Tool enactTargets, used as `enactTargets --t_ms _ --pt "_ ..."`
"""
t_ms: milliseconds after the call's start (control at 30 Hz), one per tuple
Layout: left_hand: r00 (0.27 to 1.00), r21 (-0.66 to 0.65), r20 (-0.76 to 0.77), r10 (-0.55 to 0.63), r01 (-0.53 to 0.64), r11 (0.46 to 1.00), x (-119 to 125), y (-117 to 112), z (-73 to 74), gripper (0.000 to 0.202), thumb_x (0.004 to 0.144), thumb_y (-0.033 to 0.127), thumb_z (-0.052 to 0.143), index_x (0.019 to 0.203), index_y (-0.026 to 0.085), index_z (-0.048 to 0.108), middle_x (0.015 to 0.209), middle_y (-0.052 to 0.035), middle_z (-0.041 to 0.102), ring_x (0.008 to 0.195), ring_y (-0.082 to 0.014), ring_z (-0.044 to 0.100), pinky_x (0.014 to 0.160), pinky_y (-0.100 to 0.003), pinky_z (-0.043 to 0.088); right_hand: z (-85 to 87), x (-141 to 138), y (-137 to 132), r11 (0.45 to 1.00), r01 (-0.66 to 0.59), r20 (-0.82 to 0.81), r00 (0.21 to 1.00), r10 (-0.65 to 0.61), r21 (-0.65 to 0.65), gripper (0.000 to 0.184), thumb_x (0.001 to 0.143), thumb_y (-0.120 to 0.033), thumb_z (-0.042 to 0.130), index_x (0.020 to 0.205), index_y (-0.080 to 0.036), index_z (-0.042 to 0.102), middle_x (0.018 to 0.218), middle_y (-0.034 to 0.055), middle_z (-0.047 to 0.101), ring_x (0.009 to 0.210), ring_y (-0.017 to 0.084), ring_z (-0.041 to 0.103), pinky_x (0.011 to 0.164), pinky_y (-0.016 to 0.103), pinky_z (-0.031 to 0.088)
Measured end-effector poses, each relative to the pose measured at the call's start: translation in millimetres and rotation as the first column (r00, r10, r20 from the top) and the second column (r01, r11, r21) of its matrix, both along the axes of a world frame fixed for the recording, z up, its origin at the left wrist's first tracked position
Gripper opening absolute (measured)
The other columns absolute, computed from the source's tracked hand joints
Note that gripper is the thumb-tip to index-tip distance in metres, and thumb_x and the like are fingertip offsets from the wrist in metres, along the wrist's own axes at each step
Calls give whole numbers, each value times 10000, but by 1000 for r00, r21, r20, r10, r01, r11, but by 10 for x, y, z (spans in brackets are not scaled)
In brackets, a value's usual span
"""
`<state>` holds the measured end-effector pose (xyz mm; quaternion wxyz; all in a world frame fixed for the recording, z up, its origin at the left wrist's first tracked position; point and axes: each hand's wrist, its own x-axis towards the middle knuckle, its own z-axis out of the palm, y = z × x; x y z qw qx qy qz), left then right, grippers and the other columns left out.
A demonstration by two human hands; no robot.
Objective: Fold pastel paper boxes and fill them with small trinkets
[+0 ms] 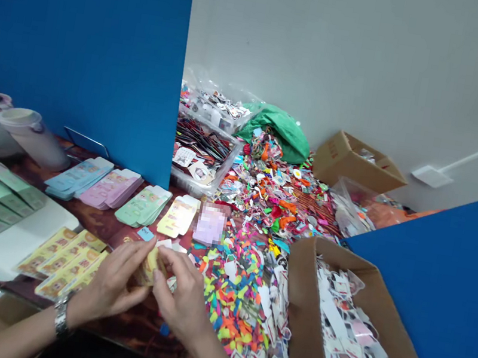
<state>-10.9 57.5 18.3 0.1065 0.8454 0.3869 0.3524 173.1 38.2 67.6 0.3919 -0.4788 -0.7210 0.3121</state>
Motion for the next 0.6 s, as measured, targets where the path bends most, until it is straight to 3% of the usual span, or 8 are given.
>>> enactTargets --t_ms 100,200,300,467,600 --pt "992 89 -124 -38 49 995 -63 28 -6 851 799 149 536 1542 197 124 1225 -164 560 1055 -305 542 870 -469 468 58 39 44 995 -82 50 995 85 -56 423 904 -140 546 1317 -232 529 1186 60 666 1023 176 666 920 307 552" --pt "977 129 -208 -47 75 989 -94 40 14 868 799 144 539 1547 188 101 1235 -171 564 1043 -313 533 870 -494 458 61 37 60 992 -123 174 978 117 22 496 890 -123 535 1375 -217 483 1228 90 656 1091 207 648 954 342 540" --pt "980 128 -199 -29 55 990 -82 25 32 888 788 145 547 1545 134 83 1223 -190 565 1050 -327 526 879 -510 458 73 14 63 988 -110 233 969 82 110 553 883 -68 451 1423 -179 424 1235 126 653 1101 221 649 948 357 541" --pt "999 26 26 -44 43 999 -55 -27 5 888 773 156 541 1538 124 91 1230 -187 549 1095 -315 537 887 -476 491 258 30 94 988 -141 26 989 143 -68 424 914 -123 484 1319 -239 529 1080 30 718 938 163 702 853 275 569" --pt "983 16 175 -61 59 998 -67 -54 -24 879 774 156 556 1533 170 113 1333 -181 490 1242 -329 485 985 -519 465 403 35 100 956 -243 -170 962 215 -166 358 956 -195 473 1302 -238 552 1152 27 693 978 151 683 848 262 562"
